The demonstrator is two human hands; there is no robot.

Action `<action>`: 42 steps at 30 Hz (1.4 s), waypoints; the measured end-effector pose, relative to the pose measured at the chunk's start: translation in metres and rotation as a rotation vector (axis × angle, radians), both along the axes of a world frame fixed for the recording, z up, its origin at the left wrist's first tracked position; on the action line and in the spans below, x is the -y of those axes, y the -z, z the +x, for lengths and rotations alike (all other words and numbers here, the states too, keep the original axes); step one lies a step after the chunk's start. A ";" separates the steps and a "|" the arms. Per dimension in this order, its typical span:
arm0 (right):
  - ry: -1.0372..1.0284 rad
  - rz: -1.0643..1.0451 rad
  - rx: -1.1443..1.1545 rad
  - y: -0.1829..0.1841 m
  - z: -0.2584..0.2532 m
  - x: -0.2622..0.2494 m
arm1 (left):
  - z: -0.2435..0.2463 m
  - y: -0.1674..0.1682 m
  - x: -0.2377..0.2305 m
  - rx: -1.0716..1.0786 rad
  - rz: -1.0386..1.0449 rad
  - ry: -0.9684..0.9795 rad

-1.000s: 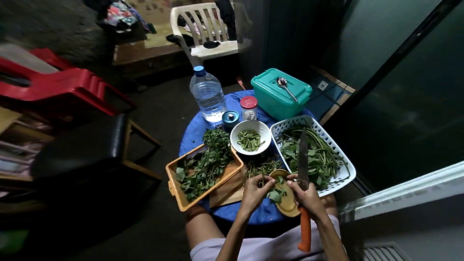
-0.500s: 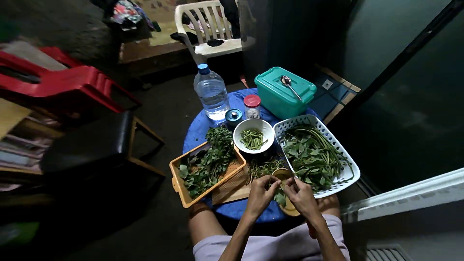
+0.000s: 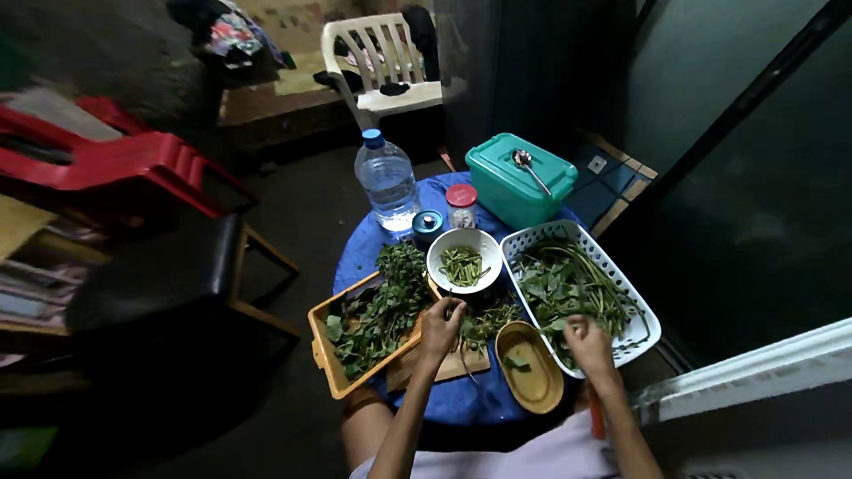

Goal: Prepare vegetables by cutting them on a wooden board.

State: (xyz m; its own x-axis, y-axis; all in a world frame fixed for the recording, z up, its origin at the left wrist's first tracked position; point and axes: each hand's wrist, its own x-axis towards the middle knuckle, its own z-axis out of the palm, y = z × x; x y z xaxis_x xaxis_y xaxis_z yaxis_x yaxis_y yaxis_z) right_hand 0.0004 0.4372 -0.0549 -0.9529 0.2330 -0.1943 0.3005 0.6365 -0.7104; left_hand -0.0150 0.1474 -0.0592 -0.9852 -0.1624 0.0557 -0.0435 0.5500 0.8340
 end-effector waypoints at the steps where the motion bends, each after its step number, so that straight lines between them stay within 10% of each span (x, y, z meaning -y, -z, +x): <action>1: -0.077 -0.006 0.060 0.003 0.003 0.009 | -0.002 0.004 0.004 0.059 0.060 -0.025; 7: -0.533 0.051 0.386 0.060 0.009 0.068 | 0.017 0.033 0.025 0.294 0.448 -0.158; 14: -0.546 0.151 0.436 0.073 0.007 0.077 | 0.041 0.039 0.045 0.384 0.612 -0.276; 24: -0.219 -0.279 -0.047 0.035 0.006 0.034 | -0.010 0.016 0.011 0.329 0.133 0.026; 34: -0.108 -0.019 0.095 -0.001 -0.029 -0.041 | 0.021 0.041 0.137 0.111 -0.043 -0.475; 42: -0.197 -0.146 0.148 0.024 -0.002 -0.012 | -0.009 0.066 0.208 0.623 -0.251 -0.462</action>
